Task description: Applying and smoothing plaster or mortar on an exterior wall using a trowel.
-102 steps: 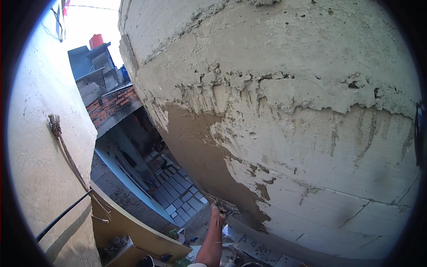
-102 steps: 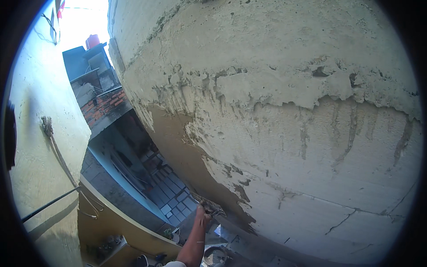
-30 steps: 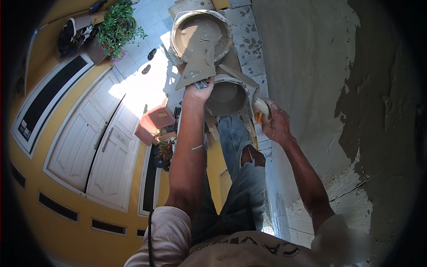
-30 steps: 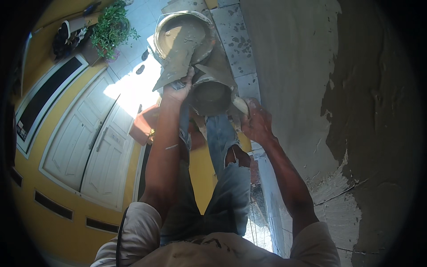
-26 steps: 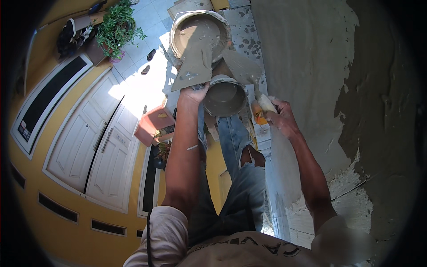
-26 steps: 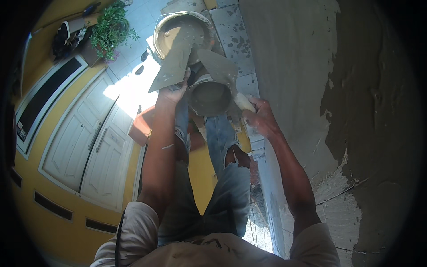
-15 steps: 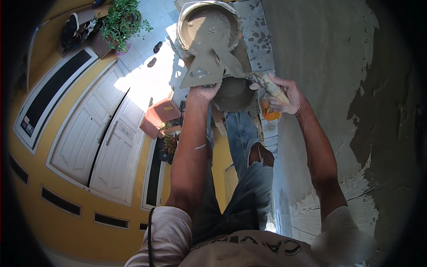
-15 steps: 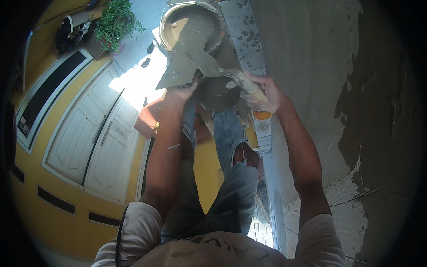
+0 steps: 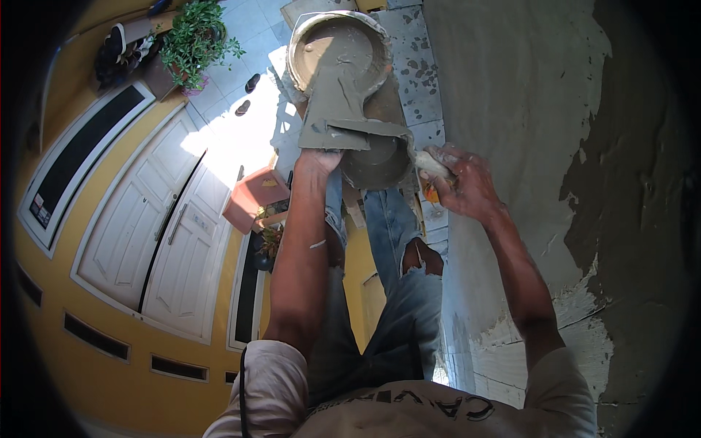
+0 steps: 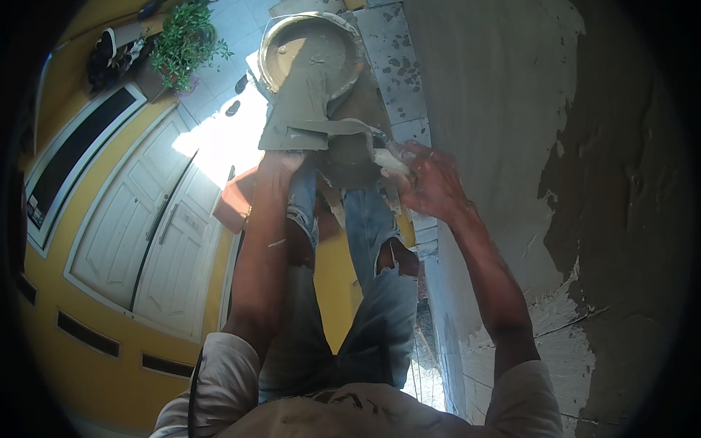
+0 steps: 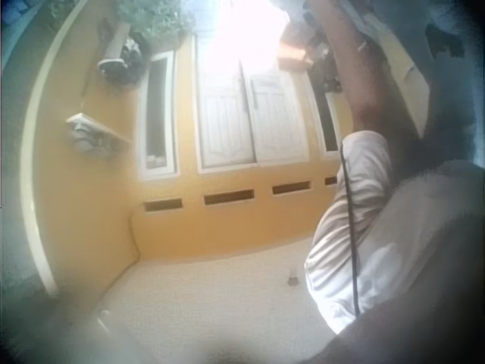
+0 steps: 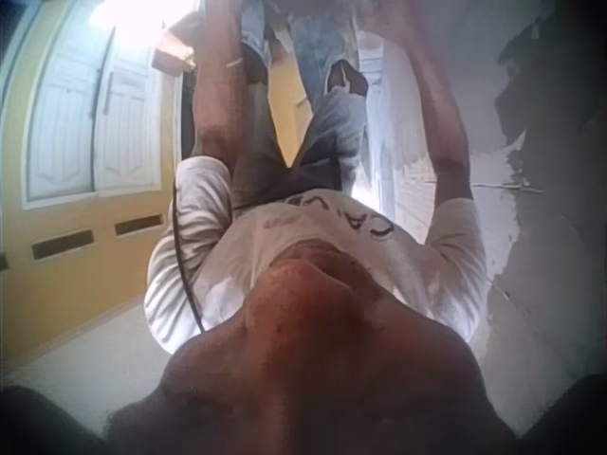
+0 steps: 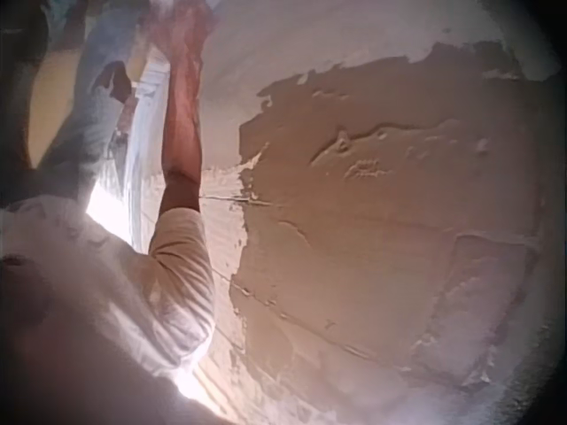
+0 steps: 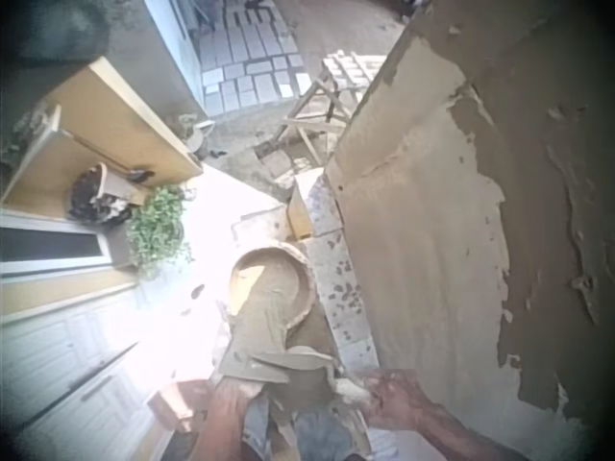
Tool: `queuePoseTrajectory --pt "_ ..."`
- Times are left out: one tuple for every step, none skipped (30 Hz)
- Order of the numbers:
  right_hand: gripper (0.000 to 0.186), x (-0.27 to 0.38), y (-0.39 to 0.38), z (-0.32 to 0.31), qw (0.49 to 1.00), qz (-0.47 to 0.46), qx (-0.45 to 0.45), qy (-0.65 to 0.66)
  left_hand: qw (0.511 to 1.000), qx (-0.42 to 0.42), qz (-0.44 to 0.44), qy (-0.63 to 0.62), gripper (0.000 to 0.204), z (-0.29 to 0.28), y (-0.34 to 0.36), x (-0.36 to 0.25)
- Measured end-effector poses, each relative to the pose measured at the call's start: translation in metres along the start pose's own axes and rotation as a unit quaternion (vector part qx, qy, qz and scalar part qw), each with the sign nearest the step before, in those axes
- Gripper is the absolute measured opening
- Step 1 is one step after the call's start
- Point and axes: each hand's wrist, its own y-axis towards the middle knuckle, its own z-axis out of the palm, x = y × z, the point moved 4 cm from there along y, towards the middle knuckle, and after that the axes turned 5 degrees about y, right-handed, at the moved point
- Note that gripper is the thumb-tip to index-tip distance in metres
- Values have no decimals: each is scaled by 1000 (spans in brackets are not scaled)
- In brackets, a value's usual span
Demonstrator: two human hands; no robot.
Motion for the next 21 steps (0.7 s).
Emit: queuePoseTrajectory --pt "39 -8 18 7 999 40 9 -2 1000 15 8 21 39 0 -2 -1" --pt "39 -25 35 18 999 25 -25 -38 999 34 12 41 39 2 -2 3" --pt "39 -46 54 31 996 8 -59 -74 998 35 9 42 39 2 0 7" --pt "39 -58 76 38 996 8 -60 -73 999 36 5 34 38 0 3 12" --pt "39 -69 95 42 993 30 -67 -97 999 35 1 27 38 -3 5 15" --pt "40 -73 104 47 989 50 -74 -119 999 32 2 27 38 -9 8 15" --pt "40 -70 106 50 990 48 -71 -115 999 44 -6 28 38 -11 11 13" --pt "39 -69 104 49 991 58 -80 -93 998 57 -15 28 37 -12 12 11" --pt "38 -67 101 47 991 69 -90 -72 998 56 -15 27 37 -15 13 9" --pt "37 -57 89 45 993 61 -97 -28 998 40 -6 41 37 -11 12 3" --pt "35 -38 65 42 993 55 -102 17 998 21 2 56 37 -9 7 -3" --pt "34 -18 41 33 995 53 -81 38 999 24 -5 46 37 -5 5 0" --pt "33 2 26 28 995 43 -62 71 999 -7 2 46 36 -3 -1 -8" --pt "33 7 16 26 995 42 -63 66 998 -33 3 45 36 0 0 -10" --pt "34 11 7 26 994 7 -71 83 999 -30 3 43 36 0 2 -12" --pt "34 16 1 26 991 -27 -78 102 999 -12 -3 39 37 -6 5 -13" --pt "37 12 11 29 996 -27 -65 52 999 9 -14 36 37 -6 8 -10" --pt "37 7 28 33 998 4 -61 33 999 11 -16 37 37 -11 7 -4" --pt "38 -2 50 36 998 36 -58 13 998 51 -13 34 37 -13 1 3" --pt "38 -16 75 38 996 64 -54 -33 995 91 -9 33 37 -16 -6 8" --pt "39 -29 99 38 991 91 -49 -79 991 130 -13 24 38 -18 -11 12"
